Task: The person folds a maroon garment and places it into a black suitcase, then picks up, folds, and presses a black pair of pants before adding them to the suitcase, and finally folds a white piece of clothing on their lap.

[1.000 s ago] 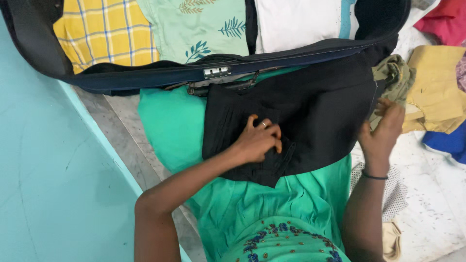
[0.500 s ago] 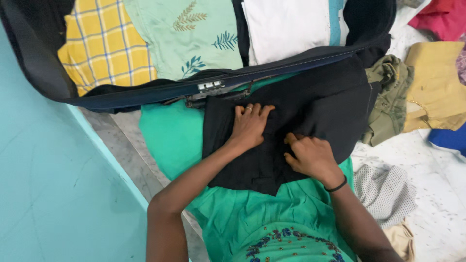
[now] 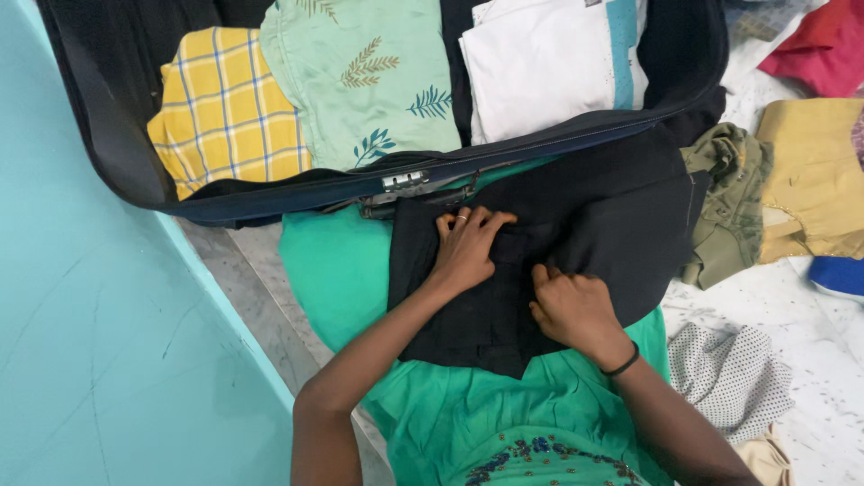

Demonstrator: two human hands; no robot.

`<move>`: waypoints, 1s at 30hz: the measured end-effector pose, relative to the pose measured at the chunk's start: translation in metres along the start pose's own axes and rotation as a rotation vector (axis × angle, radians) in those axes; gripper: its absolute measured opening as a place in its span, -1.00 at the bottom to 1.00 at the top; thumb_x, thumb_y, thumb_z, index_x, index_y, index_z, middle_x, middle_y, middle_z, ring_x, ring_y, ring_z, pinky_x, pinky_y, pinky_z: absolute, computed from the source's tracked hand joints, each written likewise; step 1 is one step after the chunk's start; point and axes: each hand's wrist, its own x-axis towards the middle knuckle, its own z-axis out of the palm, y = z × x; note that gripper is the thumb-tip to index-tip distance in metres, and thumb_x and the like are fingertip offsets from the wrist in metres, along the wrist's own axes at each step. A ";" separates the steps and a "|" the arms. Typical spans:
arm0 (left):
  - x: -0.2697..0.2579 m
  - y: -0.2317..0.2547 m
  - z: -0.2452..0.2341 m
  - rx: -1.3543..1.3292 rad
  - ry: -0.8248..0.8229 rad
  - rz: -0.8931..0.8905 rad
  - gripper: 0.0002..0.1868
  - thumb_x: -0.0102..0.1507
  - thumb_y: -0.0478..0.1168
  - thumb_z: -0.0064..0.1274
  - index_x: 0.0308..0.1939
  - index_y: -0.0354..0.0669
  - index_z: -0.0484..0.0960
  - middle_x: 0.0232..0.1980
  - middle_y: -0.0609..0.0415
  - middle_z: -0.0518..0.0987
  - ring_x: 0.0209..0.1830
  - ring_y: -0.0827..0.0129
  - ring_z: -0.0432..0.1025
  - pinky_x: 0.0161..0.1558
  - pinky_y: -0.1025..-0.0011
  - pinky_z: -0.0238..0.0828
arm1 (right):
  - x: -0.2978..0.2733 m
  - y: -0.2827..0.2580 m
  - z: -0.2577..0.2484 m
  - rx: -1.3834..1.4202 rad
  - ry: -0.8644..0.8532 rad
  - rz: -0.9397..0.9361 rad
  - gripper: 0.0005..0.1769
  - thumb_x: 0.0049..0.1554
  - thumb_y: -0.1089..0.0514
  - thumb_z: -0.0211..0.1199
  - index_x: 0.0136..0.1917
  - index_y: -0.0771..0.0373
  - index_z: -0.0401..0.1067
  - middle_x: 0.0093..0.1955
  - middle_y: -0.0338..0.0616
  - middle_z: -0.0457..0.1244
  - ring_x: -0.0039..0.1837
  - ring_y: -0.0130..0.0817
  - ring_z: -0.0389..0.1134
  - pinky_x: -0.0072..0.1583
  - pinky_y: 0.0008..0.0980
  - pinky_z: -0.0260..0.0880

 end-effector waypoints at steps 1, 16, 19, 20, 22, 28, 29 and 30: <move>0.002 0.001 -0.001 0.005 -0.029 -0.011 -0.34 -0.21 -0.47 0.14 -0.03 0.08 0.65 -0.16 0.11 0.55 -0.04 0.15 0.38 -0.06 0.06 -0.04 | -0.001 0.000 0.003 0.023 0.032 -0.032 -0.68 0.00 0.07 0.30 -0.06 0.30 0.37 -0.20 -0.01 0.36 -0.24 -0.09 0.46 -0.23 -0.17 0.44; 0.001 -0.008 -0.018 -0.222 0.081 -0.017 -0.60 -0.12 -0.56 0.03 -0.33 -0.06 0.74 -0.47 0.18 0.52 -0.37 0.35 0.42 -0.17 0.31 0.01 | -0.020 0.004 -0.004 0.770 0.340 -0.059 -0.70 -0.15 0.34 0.24 -0.19 0.27 0.16 -0.37 -0.02 0.17 -0.32 -0.12 0.26 -0.21 -0.26 0.27; -0.007 -0.001 -0.049 -0.406 0.173 0.102 -0.78 -0.09 -0.49 -0.04 -0.56 -0.09 0.64 -0.47 0.20 0.49 -0.37 0.33 0.33 -0.15 0.32 -0.04 | -0.021 0.013 0.002 0.983 0.452 -0.106 -0.66 -0.09 0.35 0.20 -0.14 0.24 0.09 -0.30 -0.09 0.13 -0.27 -0.24 0.17 -0.16 -0.34 0.25; -0.013 0.005 -0.063 -0.477 0.187 0.152 -0.83 -0.04 -0.41 0.00 -0.61 -0.03 0.60 -0.49 0.23 0.45 -0.39 0.35 0.32 -0.15 0.34 -0.04 | -0.020 0.016 0.004 1.070 0.482 -0.137 -0.67 -0.07 0.34 0.18 -0.13 0.22 0.06 -0.28 -0.13 0.12 -0.25 -0.30 0.13 -0.15 -0.35 0.22; -0.027 0.019 -0.093 -0.614 0.219 0.248 -0.77 0.05 -0.26 0.07 -0.71 0.11 0.53 -0.53 0.29 0.37 -0.42 0.39 0.28 -0.15 0.37 -0.03 | -0.012 0.016 0.008 1.345 0.531 -0.219 -0.66 -0.02 0.34 0.17 -0.09 0.18 0.04 -0.24 -0.21 0.08 -0.19 -0.40 0.09 -0.10 -0.38 0.18; -0.014 0.049 -0.118 -0.646 0.261 0.210 -0.85 0.07 -0.23 0.08 -0.61 0.05 0.53 -0.44 0.26 0.44 -0.34 0.38 0.35 -0.16 0.39 0.00 | 0.014 -0.014 -0.002 2.028 0.490 -0.273 -0.63 0.01 0.33 0.23 -0.06 0.13 0.08 -0.27 -0.29 0.03 -0.18 -0.48 0.07 -0.09 -0.46 0.14; -0.010 0.056 -0.114 -0.575 0.268 0.202 -0.89 0.06 -0.28 0.08 -0.57 0.03 0.56 -0.42 0.24 0.45 -0.33 0.35 0.37 -0.17 0.37 0.02 | 0.019 -0.024 -0.004 1.953 0.520 -0.302 -0.64 0.01 0.34 0.21 -0.06 0.14 0.08 -0.25 -0.31 0.02 -0.15 -0.51 0.05 -0.06 -0.49 0.13; -0.008 0.066 -0.109 -0.504 0.275 0.192 -0.90 0.05 -0.33 0.07 -0.53 0.00 0.60 -0.39 0.21 0.45 -0.32 0.32 0.38 -0.17 0.35 0.03 | 0.022 -0.031 -0.005 1.878 0.550 -0.330 -0.65 0.01 0.34 0.20 -0.06 0.14 0.08 -0.22 -0.33 0.01 -0.12 -0.54 0.04 -0.02 -0.52 0.11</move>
